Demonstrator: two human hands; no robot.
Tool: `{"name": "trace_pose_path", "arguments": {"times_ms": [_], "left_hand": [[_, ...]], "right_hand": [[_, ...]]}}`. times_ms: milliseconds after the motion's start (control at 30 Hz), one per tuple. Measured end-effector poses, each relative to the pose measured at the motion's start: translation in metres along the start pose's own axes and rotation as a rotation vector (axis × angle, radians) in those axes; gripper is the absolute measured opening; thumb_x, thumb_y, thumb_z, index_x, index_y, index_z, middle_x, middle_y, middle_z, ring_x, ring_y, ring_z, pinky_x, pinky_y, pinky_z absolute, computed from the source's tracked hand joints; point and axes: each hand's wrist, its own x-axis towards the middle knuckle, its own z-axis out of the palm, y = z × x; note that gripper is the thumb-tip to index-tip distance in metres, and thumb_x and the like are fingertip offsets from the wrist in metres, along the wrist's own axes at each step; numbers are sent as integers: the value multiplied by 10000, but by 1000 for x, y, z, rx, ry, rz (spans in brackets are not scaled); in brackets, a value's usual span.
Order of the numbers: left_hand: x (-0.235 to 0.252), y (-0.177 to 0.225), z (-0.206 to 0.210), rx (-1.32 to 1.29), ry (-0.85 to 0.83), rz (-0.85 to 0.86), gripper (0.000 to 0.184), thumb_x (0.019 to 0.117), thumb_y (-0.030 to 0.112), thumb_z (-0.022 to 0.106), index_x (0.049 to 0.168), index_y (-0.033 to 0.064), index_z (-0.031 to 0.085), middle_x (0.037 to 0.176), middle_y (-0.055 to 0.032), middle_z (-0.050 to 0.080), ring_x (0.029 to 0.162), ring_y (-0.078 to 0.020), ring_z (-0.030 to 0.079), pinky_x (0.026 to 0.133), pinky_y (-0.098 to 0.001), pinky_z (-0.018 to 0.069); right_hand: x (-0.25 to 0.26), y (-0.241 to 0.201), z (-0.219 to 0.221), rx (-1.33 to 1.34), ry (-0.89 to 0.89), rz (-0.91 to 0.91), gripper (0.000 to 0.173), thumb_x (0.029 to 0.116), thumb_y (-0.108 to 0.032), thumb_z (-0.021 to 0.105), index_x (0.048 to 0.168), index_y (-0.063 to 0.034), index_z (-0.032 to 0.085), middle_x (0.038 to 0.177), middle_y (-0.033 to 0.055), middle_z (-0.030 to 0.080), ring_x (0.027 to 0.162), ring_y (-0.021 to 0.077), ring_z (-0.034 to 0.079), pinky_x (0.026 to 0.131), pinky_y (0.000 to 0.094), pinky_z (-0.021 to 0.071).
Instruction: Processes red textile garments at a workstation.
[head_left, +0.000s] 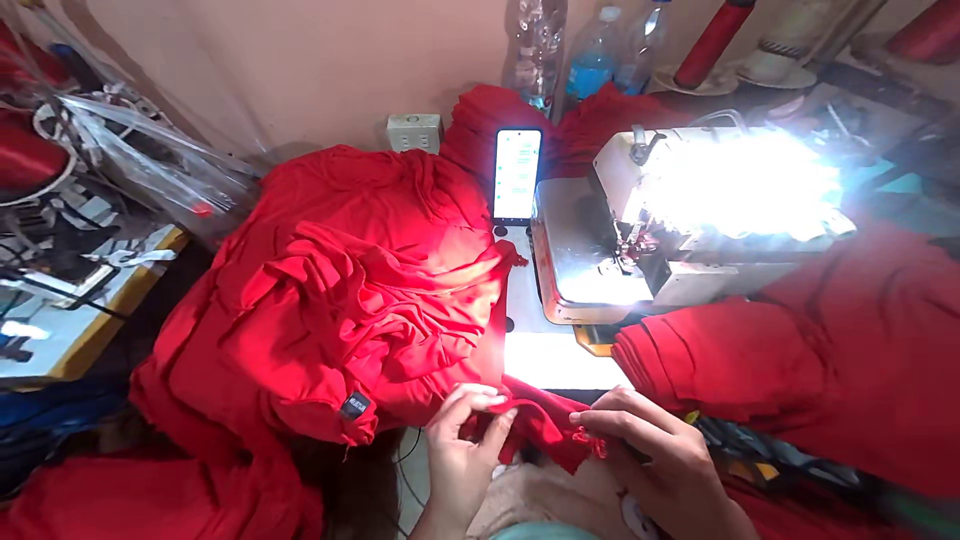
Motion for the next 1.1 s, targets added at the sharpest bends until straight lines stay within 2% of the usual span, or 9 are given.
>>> {"name": "trace_pose_path", "arguments": {"times_ms": [100, 233, 333, 400, 533, 633, 833, 1033, 1100], "left_hand": [[6, 13, -6, -205, -34, -117, 66, 918, 121, 673, 970, 161, 669, 1002, 150, 709, 904, 84, 639, 770, -111, 533], [8, 14, -7, -146, -72, -139, 148, 1033, 107, 505, 1014, 56, 643, 845, 130, 668, 778, 105, 611, 717, -94, 516], [12, 5, -11, 5, -92, 7, 223, 1032, 128, 514, 1032, -12, 687, 976, 22, 723, 955, 72, 641, 868, -120, 524], [14, 2, -14, 12, -112, 17, 212, 1011, 162, 544, 1031, 31, 709, 1094, -9, 688, 1062, 23, 612, 916, -145, 510], [18, 4, -21, -210, -159, -47, 134, 977, 191, 588, 1009, 160, 715, 1135, 82, 696, 1133, -8, 618, 965, -194, 512], [19, 9, -23, -230, -159, -44, 152, 997, 144, 554, 1088, 152, 675, 1071, 107, 707, 1038, 18, 640, 909, -178, 525], [22, 17, -24, -180, -61, -66, 82, 1049, 144, 503, 1075, 120, 577, 910, 164, 639, 839, 105, 603, 757, -98, 512], [16, 6, -26, -188, -59, -93, 158, 1050, 181, 509, 977, 176, 649, 857, 186, 653, 797, 109, 605, 721, -102, 514], [16, 3, -25, -118, -33, -85, 170, 1033, 121, 511, 952, 99, 659, 842, 145, 670, 786, 102, 616, 723, -106, 523]], "right_hand": [[0, -1, 2, -5, -8, 1, 147, 1027, -167, 550, 1042, -86, 672, 913, 34, 633, 893, 27, 607, 807, 98, 484], [2, -4, 2, 3, -27, 5, 153, 1032, -175, 540, 1049, -77, 656, 927, 37, 631, 898, 14, 608, 811, 82, 479], [1, -3, 1, 33, -46, 4, 152, 1021, -172, 553, 1072, -77, 661, 951, 33, 640, 906, 2, 610, 807, 79, 484], [1, -3, 1, 46, -47, 6, 145, 1019, -182, 571, 1071, -84, 664, 947, 26, 644, 904, -3, 612, 803, 82, 489], [2, -2, 1, 92, -39, 5, 132, 987, -199, 624, 1047, -87, 660, 935, 17, 638, 893, -11, 612, 792, 80, 495], [5, -2, 4, 136, -11, 17, 131, 993, -204, 626, 1035, -85, 657, 936, 10, 639, 889, -25, 615, 777, 78, 506], [12, -6, 10, 260, 36, 32, 133, 1015, -230, 625, 1069, -117, 667, 958, -31, 639, 922, -33, 608, 804, 96, 507], [11, -9, 17, 283, 39, 15, 146, 1027, -222, 602, 1061, -89, 653, 960, -16, 647, 924, -30, 619, 817, 97, 512], [9, -9, 18, 261, 57, 21, 133, 1015, -213, 613, 1059, -92, 647, 949, -13, 649, 895, -27, 627, 789, 99, 524]]}}
